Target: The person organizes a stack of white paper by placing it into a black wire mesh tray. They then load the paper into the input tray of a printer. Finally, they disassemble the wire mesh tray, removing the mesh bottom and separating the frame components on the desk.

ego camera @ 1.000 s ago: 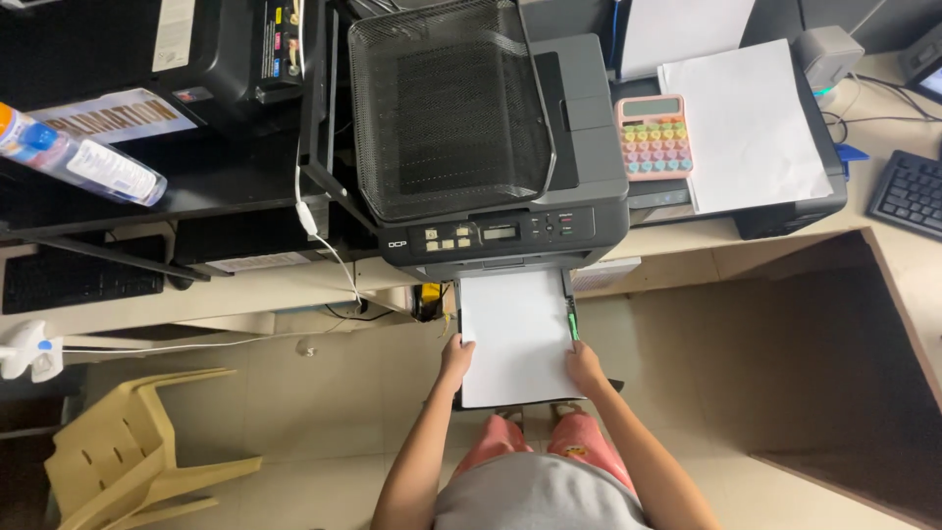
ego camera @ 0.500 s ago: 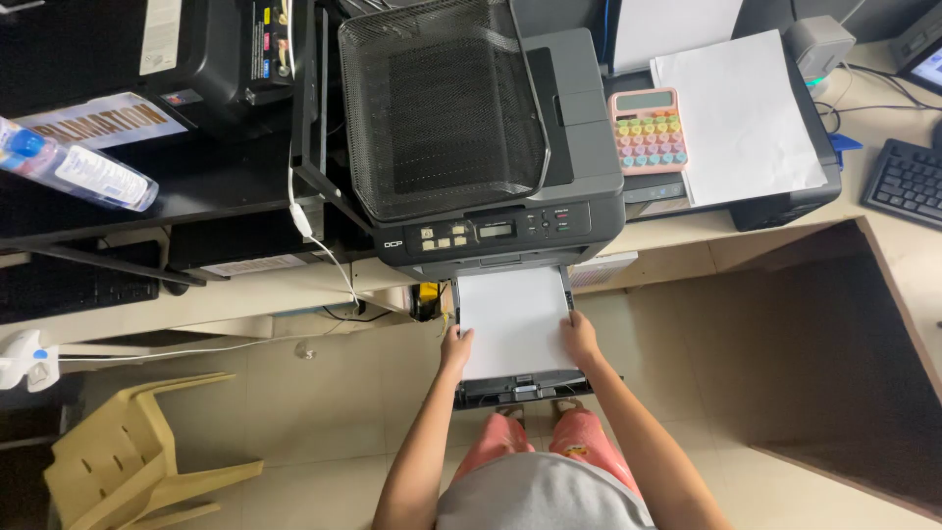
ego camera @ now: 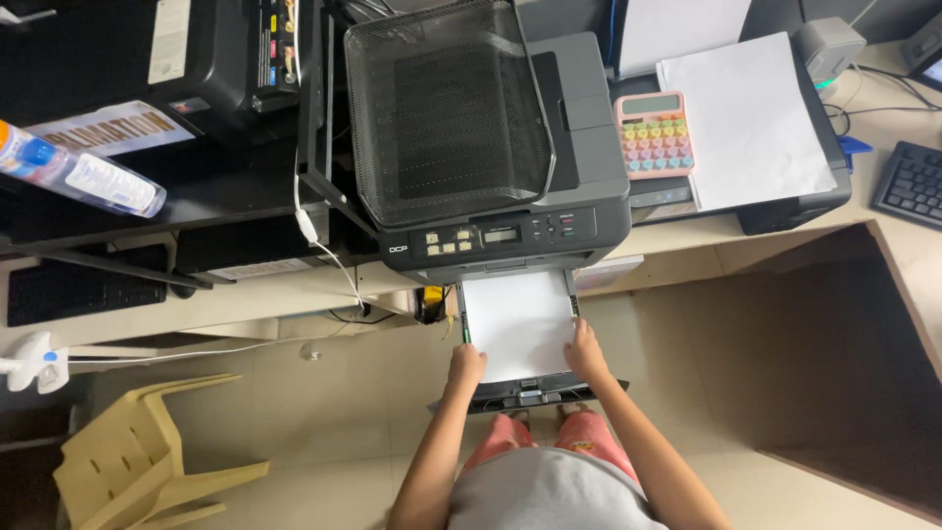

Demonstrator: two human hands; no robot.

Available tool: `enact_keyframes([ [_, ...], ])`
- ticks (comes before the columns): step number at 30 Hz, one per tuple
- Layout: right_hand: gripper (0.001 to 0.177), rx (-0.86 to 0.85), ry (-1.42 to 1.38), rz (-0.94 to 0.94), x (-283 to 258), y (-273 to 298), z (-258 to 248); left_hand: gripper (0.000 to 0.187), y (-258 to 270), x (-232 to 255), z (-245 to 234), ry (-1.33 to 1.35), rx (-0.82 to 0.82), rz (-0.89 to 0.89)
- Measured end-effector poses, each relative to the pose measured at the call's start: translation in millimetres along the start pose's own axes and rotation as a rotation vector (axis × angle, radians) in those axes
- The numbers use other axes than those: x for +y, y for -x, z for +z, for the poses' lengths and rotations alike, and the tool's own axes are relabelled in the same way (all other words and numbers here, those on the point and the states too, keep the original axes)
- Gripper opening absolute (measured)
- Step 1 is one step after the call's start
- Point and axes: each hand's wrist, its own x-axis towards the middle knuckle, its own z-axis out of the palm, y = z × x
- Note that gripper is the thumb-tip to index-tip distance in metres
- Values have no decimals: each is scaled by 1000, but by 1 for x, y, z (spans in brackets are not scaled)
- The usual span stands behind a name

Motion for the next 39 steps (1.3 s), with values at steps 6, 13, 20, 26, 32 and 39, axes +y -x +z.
enact_keyframes([
  [6,62,-218,201,58,-19,31,-15,44,30,35,-23,6,39,-55],
  [13,66,-260,396,-32,-13,30,-6,25,33,29,-16,-193,-64,-33],
  [20,36,-274,483,-26,-11,33,-3,24,31,23,-8,-226,-108,25],
  [26,18,-245,632,-166,-23,41,-15,41,32,31,-5,-202,-159,-51],
  [32,19,-272,729,-162,-31,39,-19,58,31,28,-5,-226,-165,-73],
  [39,24,-265,647,-172,-36,33,-16,52,50,42,-26,-333,-19,-46],
])
